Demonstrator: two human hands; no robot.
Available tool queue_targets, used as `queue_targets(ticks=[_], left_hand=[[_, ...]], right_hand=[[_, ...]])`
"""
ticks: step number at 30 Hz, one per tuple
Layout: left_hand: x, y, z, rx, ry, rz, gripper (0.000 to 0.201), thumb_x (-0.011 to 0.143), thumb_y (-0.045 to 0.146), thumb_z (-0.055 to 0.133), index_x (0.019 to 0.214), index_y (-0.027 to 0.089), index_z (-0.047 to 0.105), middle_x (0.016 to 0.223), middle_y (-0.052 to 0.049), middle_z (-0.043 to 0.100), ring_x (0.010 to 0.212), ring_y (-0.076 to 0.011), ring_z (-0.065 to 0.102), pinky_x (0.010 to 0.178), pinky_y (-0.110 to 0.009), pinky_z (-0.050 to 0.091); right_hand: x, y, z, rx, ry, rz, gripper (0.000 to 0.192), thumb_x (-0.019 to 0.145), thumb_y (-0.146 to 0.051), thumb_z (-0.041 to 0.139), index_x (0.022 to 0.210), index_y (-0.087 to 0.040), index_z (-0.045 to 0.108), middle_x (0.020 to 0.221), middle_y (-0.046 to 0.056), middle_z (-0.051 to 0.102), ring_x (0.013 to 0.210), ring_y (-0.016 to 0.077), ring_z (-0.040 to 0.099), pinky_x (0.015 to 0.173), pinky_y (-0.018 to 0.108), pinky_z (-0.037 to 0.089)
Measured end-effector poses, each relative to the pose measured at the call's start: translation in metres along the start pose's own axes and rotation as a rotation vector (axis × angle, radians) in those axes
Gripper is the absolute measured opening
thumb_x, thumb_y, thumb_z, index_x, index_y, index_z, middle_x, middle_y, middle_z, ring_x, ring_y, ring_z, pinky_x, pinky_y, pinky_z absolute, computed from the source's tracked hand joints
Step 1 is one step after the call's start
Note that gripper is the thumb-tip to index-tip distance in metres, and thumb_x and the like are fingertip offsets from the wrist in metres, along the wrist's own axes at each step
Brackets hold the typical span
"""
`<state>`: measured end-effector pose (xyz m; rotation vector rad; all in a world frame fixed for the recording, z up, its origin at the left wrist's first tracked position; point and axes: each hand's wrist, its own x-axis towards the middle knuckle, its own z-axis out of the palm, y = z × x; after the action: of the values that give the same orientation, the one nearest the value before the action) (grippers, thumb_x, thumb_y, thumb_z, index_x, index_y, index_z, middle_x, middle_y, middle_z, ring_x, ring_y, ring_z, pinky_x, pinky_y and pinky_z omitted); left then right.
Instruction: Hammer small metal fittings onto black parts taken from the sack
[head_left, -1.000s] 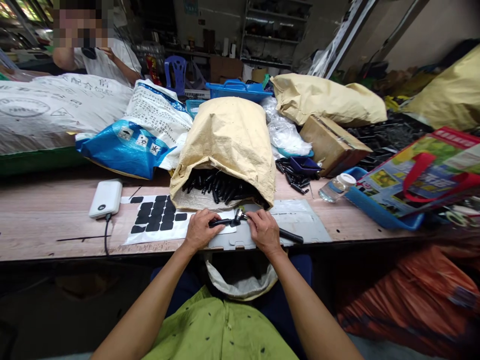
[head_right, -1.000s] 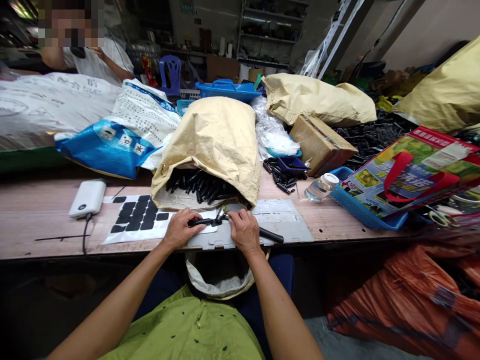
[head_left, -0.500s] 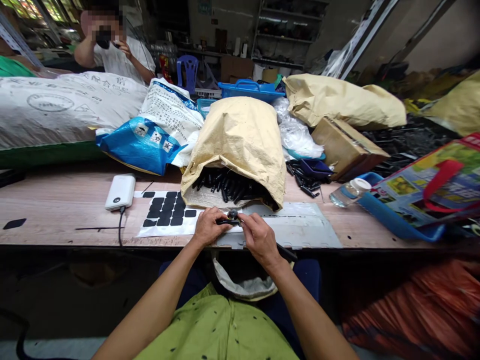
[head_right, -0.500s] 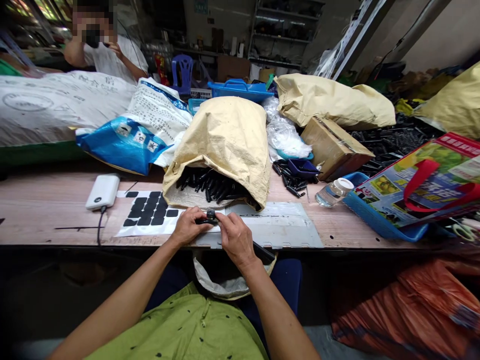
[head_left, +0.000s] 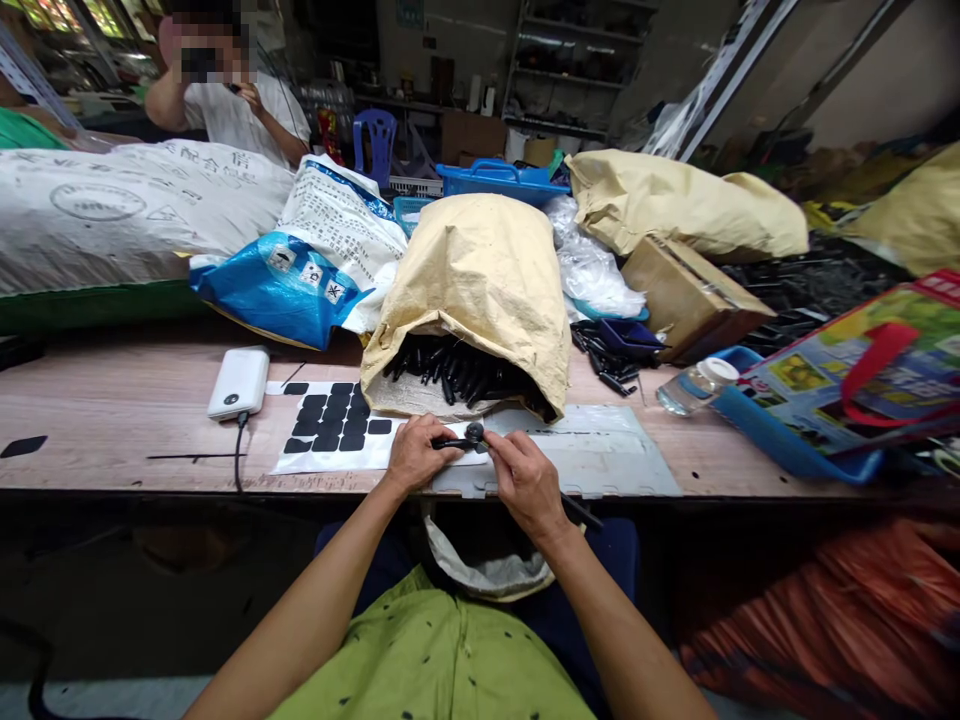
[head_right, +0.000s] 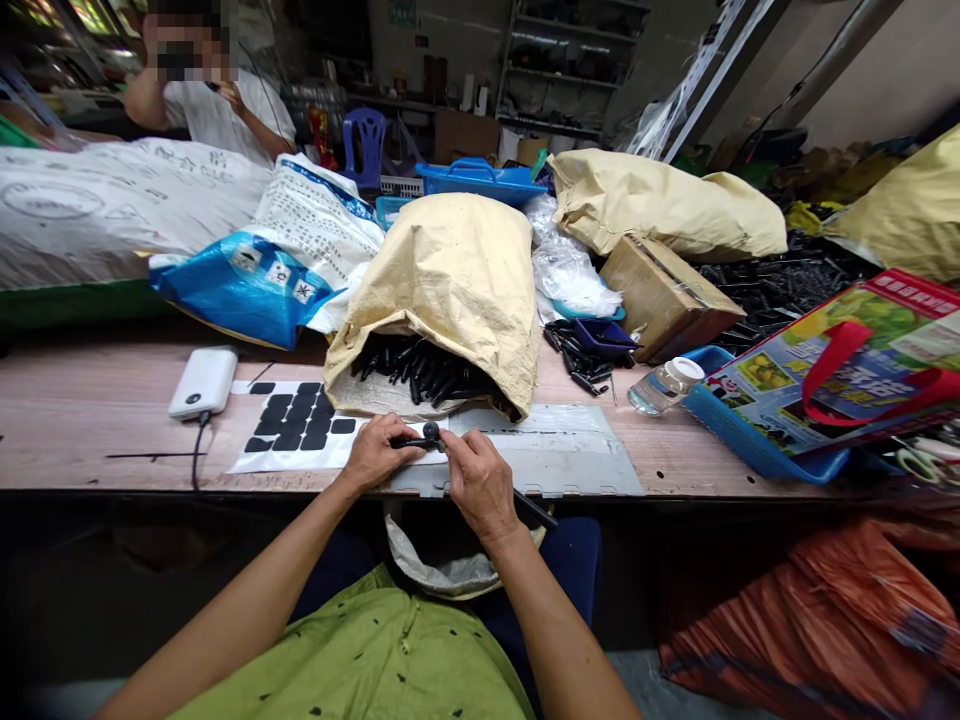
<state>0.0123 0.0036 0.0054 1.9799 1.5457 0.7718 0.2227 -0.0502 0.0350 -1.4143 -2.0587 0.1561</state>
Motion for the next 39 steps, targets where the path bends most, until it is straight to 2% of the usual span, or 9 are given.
queue_targets(ticks=[3, 8, 15, 23, 27, 29, 33, 36, 39], left_hand=[[0.000, 0.001, -0.001, 0.001, -0.006, -0.004, 0.019, 0.074, 0.035, 0.082, 0.091, 0.028, 0.080, 0.091, -0.001, 0.070, 0.095, -0.0212, 0.060, 0.088, -0.034, 0.043], [-0.001, 0.004, -0.003, 0.002, -0.010, -0.008, 0.017, 0.073, 0.032, 0.082, 0.089, 0.028, 0.079, 0.091, 0.000, 0.070, 0.096, -0.0214, 0.060, 0.089, -0.035, 0.043], [-0.002, 0.002, -0.002, 0.011, 0.012, 0.026, 0.017, 0.070, 0.023, 0.079, 0.086, 0.023, 0.073, 0.091, 0.000, 0.069, 0.095, -0.0218, 0.059, 0.086, -0.035, 0.043], [0.000, -0.001, -0.002, 0.006, 0.022, 0.035, 0.019, 0.072, 0.019, 0.075, 0.088, 0.022, 0.067, 0.092, 0.000, 0.069, 0.094, -0.0219, 0.059, 0.086, -0.035, 0.043], [-0.014, 0.015, -0.010, -0.029, 0.026, 0.124, 0.014, 0.080, 0.025, 0.073, 0.091, 0.021, 0.066, 0.095, -0.003, 0.069, 0.095, -0.0225, 0.058, 0.087, -0.035, 0.043], [-0.032, 0.029, -0.012, -0.113, -0.066, 0.219, 0.015, 0.087, 0.031, 0.068, 0.098, 0.021, 0.067, 0.098, -0.004, 0.070, 0.096, -0.0214, 0.060, 0.087, -0.033, 0.045], [-0.076, 0.056, 0.001, -0.135, -0.448, 0.280, 0.020, 0.096, 0.038, 0.058, 0.109, 0.025, 0.066, 0.097, -0.002, 0.072, 0.088, -0.0183, 0.066, 0.080, -0.028, 0.049], [-0.092, 0.061, 0.028, 0.164, -0.588, 0.134, 0.028, 0.094, 0.032, 0.056, 0.118, 0.021, 0.064, 0.101, -0.009, 0.075, 0.094, -0.0267, 0.070, 0.085, -0.038, 0.052], [-0.088, 0.056, 0.052, 0.426, -0.679, -0.132, 0.034, 0.088, 0.017, 0.055, 0.118, 0.010, 0.067, 0.109, -0.022, 0.074, 0.106, -0.0362, 0.070, 0.092, -0.049, 0.053]], right_hand=[[-0.003, 0.006, 0.000, -0.025, -0.017, 0.017, 0.034, 0.103, -0.023, 0.046, 0.130, -0.027, 0.065, 0.094, 0.005, 0.064, 0.092, 0.0196, 0.062, 0.083, 0.028, 0.049], [0.003, 0.027, -0.003, -0.072, 0.065, 0.052, 0.033, 0.102, -0.024, 0.047, 0.129, -0.026, 0.066, 0.099, 0.005, 0.066, 0.094, 0.0187, 0.062, 0.084, 0.027, 0.049], [0.007, 0.064, 0.007, -0.199, 0.050, 0.023, 0.023, 0.096, -0.020, 0.057, 0.111, -0.024, 0.074, 0.092, 0.005, 0.063, 0.087, 0.0202, 0.056, 0.081, 0.031, 0.045], [0.006, 0.062, 0.010, -0.217, 0.054, 0.040, 0.023, 0.095, -0.024, 0.057, 0.113, -0.024, 0.072, 0.094, 0.006, 0.062, 0.089, 0.0220, 0.052, 0.084, 0.033, 0.041], [0.006, 0.061, 0.009, -0.208, 0.052, 0.048, 0.022, 0.095, -0.024, 0.057, 0.113, -0.024, 0.071, 0.094, 0.005, 0.061, 0.089, 0.0216, 0.052, 0.083, 0.033, 0.041], [0.006, 0.062, 0.009, -0.209, 0.050, 0.052, 0.022, 0.095, -0.024, 0.058, 0.113, -0.024, 0.071, 0.094, 0.005, 0.061, 0.090, 0.0215, 0.052, 0.083, 0.033, 0.041], [0.005, 0.063, 0.011, -0.224, 0.047, 0.058, 0.022, 0.095, -0.025, 0.058, 0.112, -0.024, 0.071, 0.094, 0.006, 0.061, 0.090, 0.0218, 0.051, 0.084, 0.033, 0.041], [0.005, 0.062, 0.011, -0.225, 0.047, 0.064, 0.022, 0.095, -0.025, 0.058, 0.113, -0.024, 0.071, 0.094, 0.006, 0.061, 0.090, 0.0220, 0.052, 0.083, 0.033, 0.041], [0.005, 0.062, 0.011, -0.221, 0.045, 0.065, 0.022, 0.094, -0.025, 0.058, 0.112, -0.024, 0.071, 0.094, 0.006, 0.061, 0.090, 0.0221, 0.052, 0.083, 0.033, 0.041]])
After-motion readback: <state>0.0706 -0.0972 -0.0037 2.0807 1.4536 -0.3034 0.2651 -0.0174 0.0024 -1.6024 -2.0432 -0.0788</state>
